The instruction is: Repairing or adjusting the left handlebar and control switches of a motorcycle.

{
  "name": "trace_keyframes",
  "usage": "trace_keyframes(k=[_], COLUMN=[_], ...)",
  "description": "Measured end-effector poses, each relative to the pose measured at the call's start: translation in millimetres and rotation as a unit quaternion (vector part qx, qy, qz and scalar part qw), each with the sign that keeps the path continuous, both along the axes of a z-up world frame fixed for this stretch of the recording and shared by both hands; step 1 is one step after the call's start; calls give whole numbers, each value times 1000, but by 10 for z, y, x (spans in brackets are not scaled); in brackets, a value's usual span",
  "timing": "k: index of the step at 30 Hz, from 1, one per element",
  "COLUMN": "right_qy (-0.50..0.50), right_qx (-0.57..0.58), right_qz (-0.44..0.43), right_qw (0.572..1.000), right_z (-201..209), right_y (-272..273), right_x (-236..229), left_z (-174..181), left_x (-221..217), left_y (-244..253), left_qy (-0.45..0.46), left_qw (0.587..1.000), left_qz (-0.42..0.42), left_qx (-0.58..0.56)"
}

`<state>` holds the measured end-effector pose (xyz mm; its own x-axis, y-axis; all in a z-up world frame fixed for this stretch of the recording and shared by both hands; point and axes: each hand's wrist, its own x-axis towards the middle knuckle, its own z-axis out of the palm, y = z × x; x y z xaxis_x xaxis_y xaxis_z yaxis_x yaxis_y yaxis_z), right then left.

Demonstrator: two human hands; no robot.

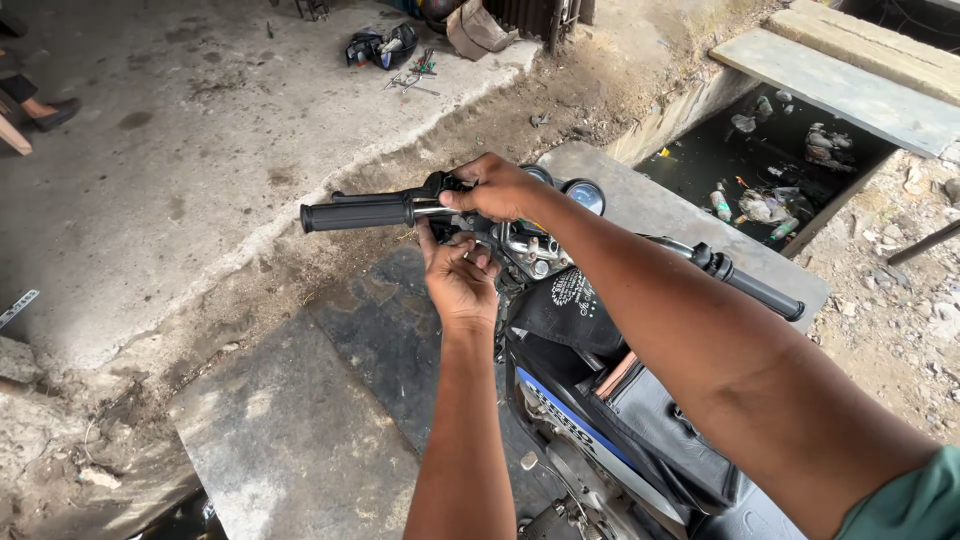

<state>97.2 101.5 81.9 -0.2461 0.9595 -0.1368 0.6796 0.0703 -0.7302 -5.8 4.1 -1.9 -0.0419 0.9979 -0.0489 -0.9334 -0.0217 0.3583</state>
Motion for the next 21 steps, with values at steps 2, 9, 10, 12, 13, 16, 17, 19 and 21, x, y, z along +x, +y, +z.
trace_keyframes(k=[2, 9, 10, 12, 13, 16, 17, 19, 21], right_qy=[-12, -101, -102, -79, -79, -88, -83, -78, -66], right_qx=[-32, 29, 29, 17, 17, 25, 33, 44, 61], right_qz=[-17, 35, 33, 35, 35, 30, 14, -3, 46], right_qw=[999, 994, 994, 996, 996, 995, 996, 996, 995], right_z=[21, 30, 21, -30, -43, -109, -109, -112, -161], right_y=[-10, 50, 65, 79, 75, 46, 74, 113, 116], right_x=[-1, -69, -52, -73, -71, -88, -68, -31, -20], left_z=[4, -14, -20, -53, -60, -54, -7, 13, -74], left_x=[93, 242, 253, 220, 224, 185, 175, 179, 186], left_y=[-40, -57, -32, -9, 31, 41, 34, 56, 88], left_qy=[1, -36, -37, 86, 86, 99, 79, 59, 1], left_qw=[1000, 999, 999, 996, 996, 995, 996, 998, 1000], left_qz=[-2, 3, 1, 6, 6, 19, 24, 28, 20], left_qx=[8, 36, 36, 17, 17, -5, -16, -26, -9])
